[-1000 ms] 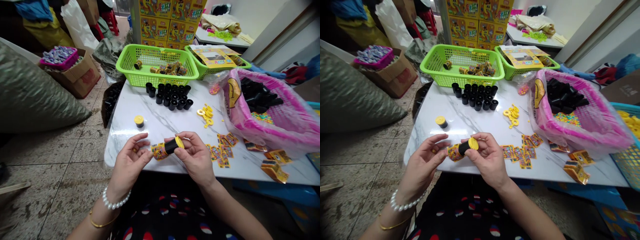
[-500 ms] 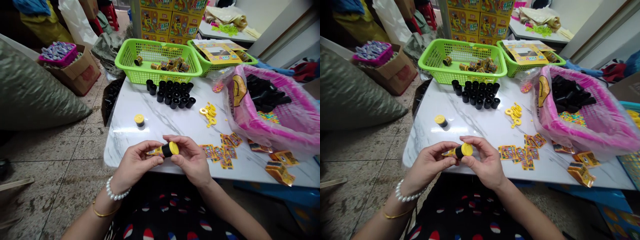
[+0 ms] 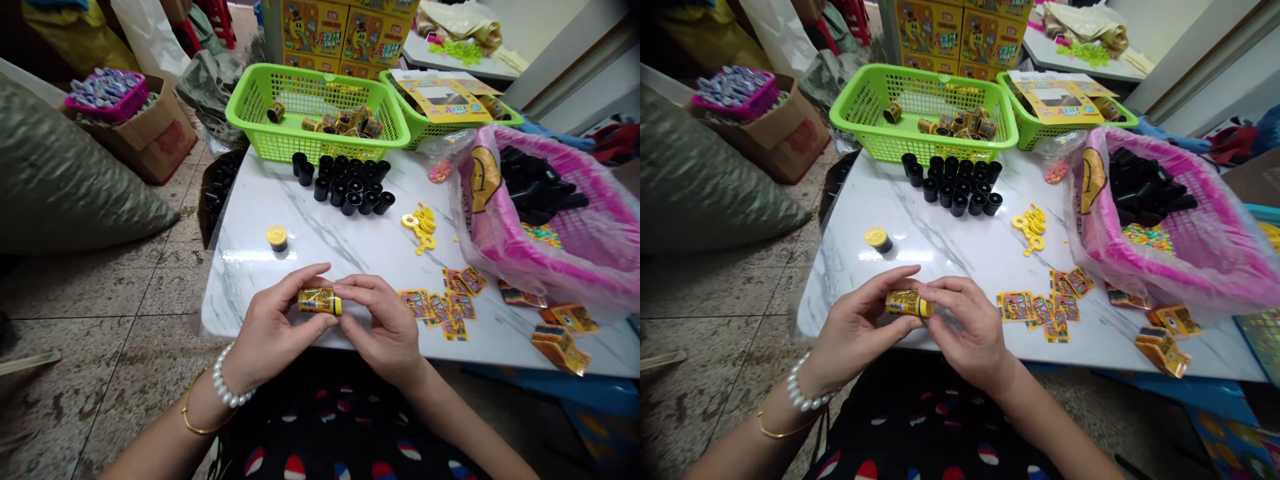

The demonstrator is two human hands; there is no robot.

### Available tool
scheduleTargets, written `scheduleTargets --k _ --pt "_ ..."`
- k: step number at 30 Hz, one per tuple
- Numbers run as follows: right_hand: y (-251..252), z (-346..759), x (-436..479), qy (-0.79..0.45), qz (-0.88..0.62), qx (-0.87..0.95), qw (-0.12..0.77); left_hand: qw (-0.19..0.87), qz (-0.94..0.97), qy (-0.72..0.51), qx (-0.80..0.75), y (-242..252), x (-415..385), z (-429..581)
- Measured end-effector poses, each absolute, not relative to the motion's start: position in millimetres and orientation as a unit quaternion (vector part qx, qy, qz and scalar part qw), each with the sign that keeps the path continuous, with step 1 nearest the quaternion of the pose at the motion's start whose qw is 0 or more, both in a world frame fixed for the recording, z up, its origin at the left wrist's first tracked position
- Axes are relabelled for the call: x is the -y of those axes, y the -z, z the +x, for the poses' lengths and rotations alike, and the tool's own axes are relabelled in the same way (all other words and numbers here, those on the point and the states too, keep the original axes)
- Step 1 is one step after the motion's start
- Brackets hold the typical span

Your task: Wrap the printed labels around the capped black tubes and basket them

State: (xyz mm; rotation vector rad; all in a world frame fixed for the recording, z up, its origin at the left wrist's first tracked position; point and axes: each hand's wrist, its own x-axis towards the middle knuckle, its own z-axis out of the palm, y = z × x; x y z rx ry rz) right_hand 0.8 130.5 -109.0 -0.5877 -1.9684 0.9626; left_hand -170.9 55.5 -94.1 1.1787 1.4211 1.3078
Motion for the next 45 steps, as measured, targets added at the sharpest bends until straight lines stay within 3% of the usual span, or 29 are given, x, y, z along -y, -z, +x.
scheduleTargets --k 4,11,19,26,33,39,45 --pt "103 5 -143 -0.318 -0.244 0.823 0.403 0.428 0.493 -0.519 -0.552 93 -68 -180" --pt "103 1 -149 -0.365 -0.217 0.819 0.387 0.478 0.447 -0.494 -0.573 93 -72 -187" --pt "109 4 -142 -0.584 -0.301 0.691 0.303 0.417 0.534 -0.466 -0.569 92 -74 -187" --pt "109 -1 -147 -0.386 -0.269 0.794 0.385 0.519 0.412 -0.500 -0.558 97 -76 -187" --pt "112 -3 -146 -0.620 -0.320 0.660 0.280 0.462 0.504 -0.476 -0.553 92 -82 -189" --pt "115 -6 -147 -0.409 -0.279 0.775 0.392 0.525 0.460 -0.487 -0.524 92 -82 -191" --pt "115 -9 -146 -0.602 -0.321 0.666 0.301 0.500 0.495 -0.485 -0.519 92 -84 -188"
